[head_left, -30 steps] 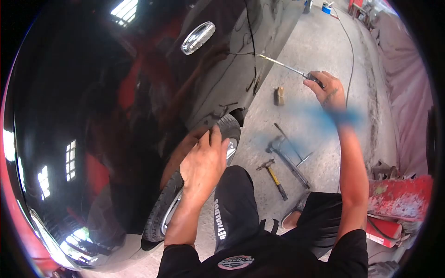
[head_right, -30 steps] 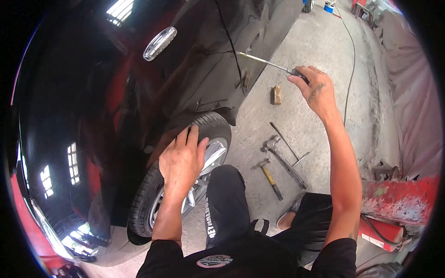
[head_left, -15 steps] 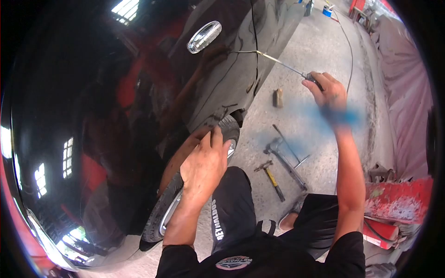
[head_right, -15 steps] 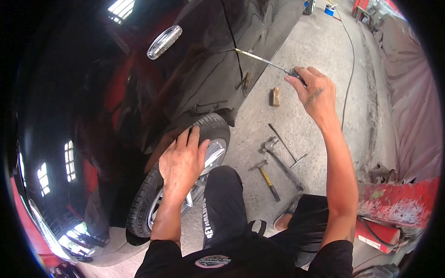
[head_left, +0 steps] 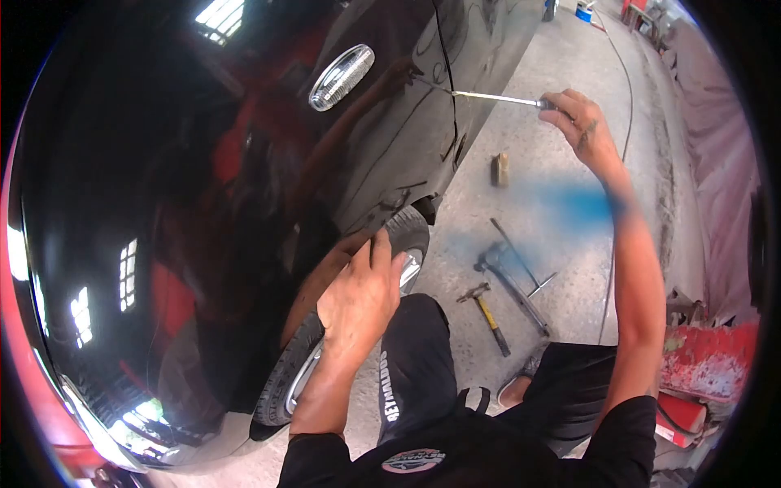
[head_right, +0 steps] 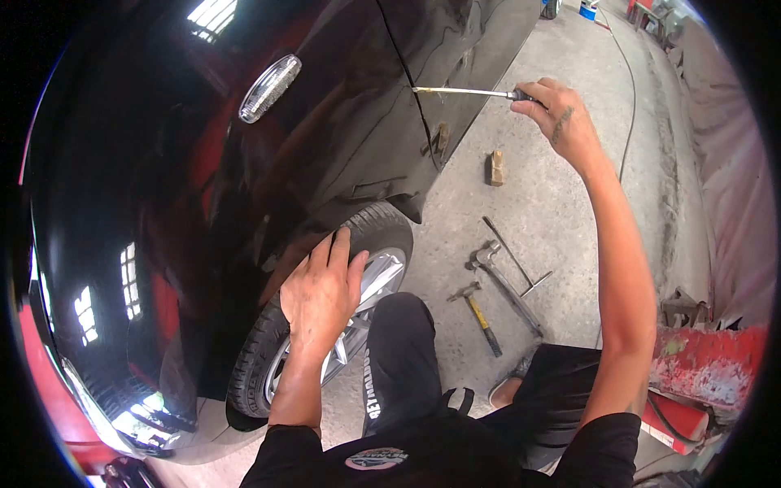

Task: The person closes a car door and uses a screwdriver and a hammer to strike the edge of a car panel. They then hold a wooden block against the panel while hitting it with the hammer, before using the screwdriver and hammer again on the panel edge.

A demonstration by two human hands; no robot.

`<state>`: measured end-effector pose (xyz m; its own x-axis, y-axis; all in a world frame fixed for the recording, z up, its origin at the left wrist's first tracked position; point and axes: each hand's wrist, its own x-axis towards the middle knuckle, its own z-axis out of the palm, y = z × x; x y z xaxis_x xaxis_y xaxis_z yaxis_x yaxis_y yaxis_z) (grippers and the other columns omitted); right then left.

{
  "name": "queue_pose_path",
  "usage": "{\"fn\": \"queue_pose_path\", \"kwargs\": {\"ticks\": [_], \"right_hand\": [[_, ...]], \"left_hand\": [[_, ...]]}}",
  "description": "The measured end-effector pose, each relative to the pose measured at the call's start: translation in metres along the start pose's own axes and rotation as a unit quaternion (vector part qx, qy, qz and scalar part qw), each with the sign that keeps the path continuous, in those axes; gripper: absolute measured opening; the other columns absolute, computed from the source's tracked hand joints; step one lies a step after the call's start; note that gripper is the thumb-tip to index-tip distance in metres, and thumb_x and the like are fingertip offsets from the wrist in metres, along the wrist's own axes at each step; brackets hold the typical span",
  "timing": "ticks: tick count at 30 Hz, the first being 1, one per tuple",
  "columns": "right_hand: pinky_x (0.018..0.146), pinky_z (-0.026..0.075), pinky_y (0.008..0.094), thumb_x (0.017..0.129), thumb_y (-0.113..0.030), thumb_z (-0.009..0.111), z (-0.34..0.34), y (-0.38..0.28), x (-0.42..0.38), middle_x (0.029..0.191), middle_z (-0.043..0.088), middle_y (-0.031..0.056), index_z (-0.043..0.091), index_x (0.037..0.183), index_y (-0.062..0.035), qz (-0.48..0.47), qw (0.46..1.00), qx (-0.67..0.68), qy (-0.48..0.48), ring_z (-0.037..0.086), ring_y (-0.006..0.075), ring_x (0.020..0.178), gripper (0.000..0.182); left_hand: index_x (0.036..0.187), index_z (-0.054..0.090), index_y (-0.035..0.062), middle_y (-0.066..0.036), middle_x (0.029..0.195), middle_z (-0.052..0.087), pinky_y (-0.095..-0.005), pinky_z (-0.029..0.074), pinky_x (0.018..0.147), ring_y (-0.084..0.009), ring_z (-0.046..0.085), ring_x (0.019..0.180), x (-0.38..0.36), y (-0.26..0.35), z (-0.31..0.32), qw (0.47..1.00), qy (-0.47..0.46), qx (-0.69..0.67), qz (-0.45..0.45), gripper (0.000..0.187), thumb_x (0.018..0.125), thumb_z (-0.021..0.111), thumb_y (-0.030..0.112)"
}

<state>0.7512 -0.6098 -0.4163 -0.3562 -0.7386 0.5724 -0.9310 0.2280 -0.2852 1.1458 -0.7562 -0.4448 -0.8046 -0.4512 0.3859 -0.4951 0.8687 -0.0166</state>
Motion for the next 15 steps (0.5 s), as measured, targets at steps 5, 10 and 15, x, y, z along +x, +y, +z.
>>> {"fn": "queue_pose_path", "kwargs": {"ticks": [5,10,15], "right_hand": [[0.080,0.053,0.0441,0.098,-0.029,0.070,0.011,0.024,0.028,0.095,0.070,0.0159,0.074,0.113,0.0011,-0.074,0.997,-0.023,0.000,0.067,0.0354,0.091,0.035],[0.088,0.052,0.0459,0.101,-0.030,0.065,0.030,0.044,0.057,0.105,0.070,0.0157,0.072,0.120,-0.0010,-0.103,0.992,-0.070,-0.030,0.065,0.0356,0.100,0.036],[0.090,0.053,0.0469,0.102,-0.033,0.063,0.050,0.060,0.082,0.113,0.070,0.0170,0.070,0.123,0.0002,-0.156,0.986,-0.044,-0.029,0.066,0.0373,0.104,0.040]], "left_hand": [[0.125,0.071,0.0064,-0.010,0.111,0.074,-0.0359,0.061,0.072,-0.0266,0.075,0.088,0.001,0.000,0.001,1.000,-0.008,0.006,0.001,0.040,0.095,0.074,0.033],[0.125,0.072,0.0074,-0.009,0.108,0.074,-0.0354,0.060,0.069,-0.0257,0.075,0.084,0.001,-0.001,0.003,1.000,-0.014,0.010,0.000,0.040,0.095,0.075,0.034],[0.126,0.071,0.0079,-0.009,0.108,0.073,-0.0352,0.060,0.068,-0.0247,0.075,0.083,0.000,-0.002,0.005,1.000,-0.009,0.011,0.003,0.041,0.094,0.075,0.034]]}}
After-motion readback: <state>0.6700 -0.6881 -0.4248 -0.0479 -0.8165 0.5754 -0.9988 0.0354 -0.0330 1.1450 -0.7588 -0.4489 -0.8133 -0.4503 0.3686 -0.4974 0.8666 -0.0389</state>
